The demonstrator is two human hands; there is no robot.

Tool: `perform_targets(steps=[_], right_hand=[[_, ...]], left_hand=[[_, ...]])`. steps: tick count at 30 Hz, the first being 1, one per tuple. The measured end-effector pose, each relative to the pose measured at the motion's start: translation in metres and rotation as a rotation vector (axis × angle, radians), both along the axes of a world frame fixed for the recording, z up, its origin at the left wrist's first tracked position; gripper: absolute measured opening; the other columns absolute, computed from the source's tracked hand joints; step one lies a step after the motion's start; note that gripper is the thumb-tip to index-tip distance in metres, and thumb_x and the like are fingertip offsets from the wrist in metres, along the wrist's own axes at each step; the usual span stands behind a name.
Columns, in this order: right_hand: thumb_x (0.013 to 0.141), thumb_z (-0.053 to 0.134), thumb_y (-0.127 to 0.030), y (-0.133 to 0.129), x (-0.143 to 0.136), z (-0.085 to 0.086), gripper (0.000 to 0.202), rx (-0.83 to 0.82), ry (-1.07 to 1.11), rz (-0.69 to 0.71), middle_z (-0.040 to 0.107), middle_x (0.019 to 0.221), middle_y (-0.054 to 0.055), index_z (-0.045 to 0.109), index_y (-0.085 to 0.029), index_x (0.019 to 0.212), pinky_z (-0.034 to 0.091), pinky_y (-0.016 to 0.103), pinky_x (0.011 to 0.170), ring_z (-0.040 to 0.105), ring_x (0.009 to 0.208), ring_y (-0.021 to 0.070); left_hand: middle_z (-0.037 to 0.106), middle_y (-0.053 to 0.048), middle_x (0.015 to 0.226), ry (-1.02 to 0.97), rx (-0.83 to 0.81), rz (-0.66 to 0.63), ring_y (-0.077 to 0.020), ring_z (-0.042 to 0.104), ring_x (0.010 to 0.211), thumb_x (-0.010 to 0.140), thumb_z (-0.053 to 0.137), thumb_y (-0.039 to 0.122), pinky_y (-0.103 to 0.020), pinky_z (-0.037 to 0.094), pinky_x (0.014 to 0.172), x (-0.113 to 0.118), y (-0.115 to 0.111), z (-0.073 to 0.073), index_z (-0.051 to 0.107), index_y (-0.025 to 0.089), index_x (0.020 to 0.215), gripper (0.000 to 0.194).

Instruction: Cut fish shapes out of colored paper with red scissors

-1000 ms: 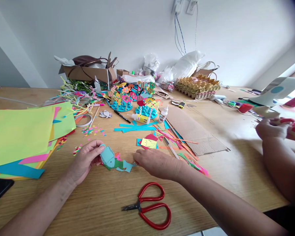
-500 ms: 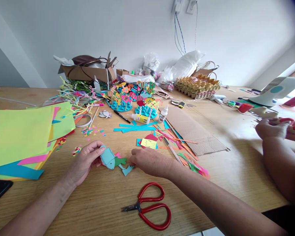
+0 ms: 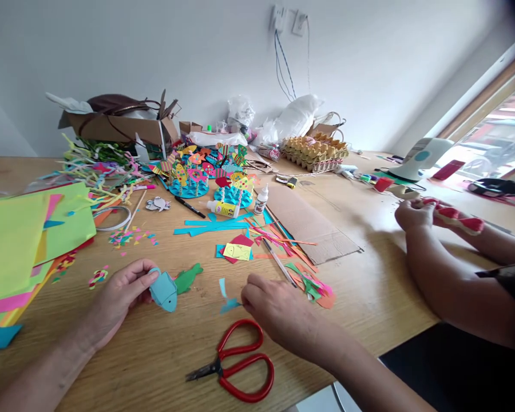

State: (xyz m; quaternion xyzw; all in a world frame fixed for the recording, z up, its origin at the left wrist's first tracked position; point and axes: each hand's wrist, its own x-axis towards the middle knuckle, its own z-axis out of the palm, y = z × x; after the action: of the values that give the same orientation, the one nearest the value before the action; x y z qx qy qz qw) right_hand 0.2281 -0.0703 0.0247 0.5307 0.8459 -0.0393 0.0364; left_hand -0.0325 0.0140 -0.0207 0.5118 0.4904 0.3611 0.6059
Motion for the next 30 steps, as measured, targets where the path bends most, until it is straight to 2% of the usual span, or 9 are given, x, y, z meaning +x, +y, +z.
perform_targets(steps=[3, 4, 5, 10, 15, 19, 25, 30], right_hand=[[0.089, 0.043, -0.012, -0.007, 0.028, 0.005, 0.016, -0.029, -0.023, -0.236, 0.060, 0.088, 0.006, 0.058, -0.016, 0.086, 0.035, 0.024, 0.054, 0.060, 0.071, 0.0157], [0.089, 0.043, -0.013, -0.008, 0.039, 0.006, 0.016, -0.060, -0.037, -0.381, 0.060, 0.089, 0.006, 0.058, -0.017, 0.085, 0.035, 0.024, 0.056, 0.060, 0.074, 0.0162], [0.089, 0.042, -0.014, -0.009, 0.050, 0.007, 0.016, -0.057, -0.057, -0.461, 0.061, 0.089, 0.007, 0.058, -0.017, 0.085, 0.035, 0.025, 0.056, 0.061, 0.073, 0.0174], [0.087, 0.038, -0.014, -0.012, 0.092, 0.002, 0.022, -0.065, -0.121, -0.661, 0.062, 0.083, 0.010, 0.058, -0.015, 0.078, 0.033, 0.026, 0.054, 0.061, 0.072, 0.0214], [0.080, 0.043, -0.012, -0.011, 0.103, -0.009, 0.018, -0.134, -0.140, -0.688, 0.065, 0.083, 0.011, 0.059, -0.015, 0.074, 0.031, 0.026, 0.052, 0.063, 0.071, 0.0228], [0.080, 0.041, -0.011, -0.008, 0.103, -0.009, 0.022, -0.173, -0.164, -0.679, 0.066, 0.080, 0.012, 0.061, -0.015, 0.071, 0.029, 0.026, 0.050, 0.063, 0.070, 0.0247], [0.080, 0.045, -0.012, -0.003, 0.104, -0.005, 0.020, -0.185, -0.213, -0.691, 0.064, 0.078, 0.012, 0.062, -0.015, 0.069, 0.028, 0.026, 0.049, 0.063, 0.069, 0.0255], [0.090, 0.039, -0.021, -0.007, 0.087, 0.009, 0.024, -0.074, -0.213, -0.700, 0.063, 0.088, 0.010, 0.061, -0.017, 0.081, 0.030, 0.027, 0.052, 0.062, 0.076, 0.0248]], left_hand=[[0.060, 0.003, 0.060, 0.029, 0.000, -0.020, -0.0154, 0.052, 0.060, 0.071, 0.065, 0.038, -0.023, 0.042, 0.056, -0.001, 0.000, -0.001, 0.059, 0.021, 0.067, 0.019], [0.060, 0.003, 0.061, 0.031, -0.002, -0.026, -0.0154, 0.052, 0.061, 0.072, 0.065, 0.038, -0.023, 0.043, 0.056, -0.001, 0.000, -0.001, 0.059, 0.021, 0.068, 0.019], [0.060, 0.003, 0.062, 0.032, -0.007, -0.031, -0.0153, 0.052, 0.061, 0.072, 0.065, 0.038, -0.023, 0.043, 0.057, -0.002, -0.001, -0.001, 0.059, 0.021, 0.069, 0.018], [0.062, 0.003, 0.065, -0.002, -0.027, 0.037, -0.0143, 0.053, 0.061, 0.068, 0.070, 0.035, -0.022, 0.043, 0.055, -0.004, -0.001, 0.001, 0.061, 0.022, 0.072, 0.017], [0.062, 0.006, 0.062, -0.049, -0.038, 0.062, -0.0116, 0.051, 0.056, 0.067, 0.070, 0.031, -0.019, 0.041, 0.051, -0.003, 0.000, 0.004, 0.061, 0.023, 0.071, 0.014], [0.058, 0.007, 0.059, -0.081, -0.010, 0.055, -0.0104, 0.048, 0.054, 0.069, 0.068, 0.030, -0.018, 0.039, 0.047, -0.003, 0.000, 0.007, 0.061, 0.022, 0.070, 0.011], [0.057, 0.006, 0.059, -0.081, 0.013, 0.074, -0.0106, 0.049, 0.053, 0.070, 0.068, 0.031, -0.018, 0.038, 0.046, -0.005, -0.001, 0.008, 0.060, 0.021, 0.069, 0.013], [0.057, 0.006, 0.058, -0.048, 0.033, 0.091, -0.0106, 0.050, 0.052, 0.068, 0.068, 0.032, -0.018, 0.038, 0.045, -0.005, 0.001, 0.011, 0.058, 0.020, 0.068, 0.016]])
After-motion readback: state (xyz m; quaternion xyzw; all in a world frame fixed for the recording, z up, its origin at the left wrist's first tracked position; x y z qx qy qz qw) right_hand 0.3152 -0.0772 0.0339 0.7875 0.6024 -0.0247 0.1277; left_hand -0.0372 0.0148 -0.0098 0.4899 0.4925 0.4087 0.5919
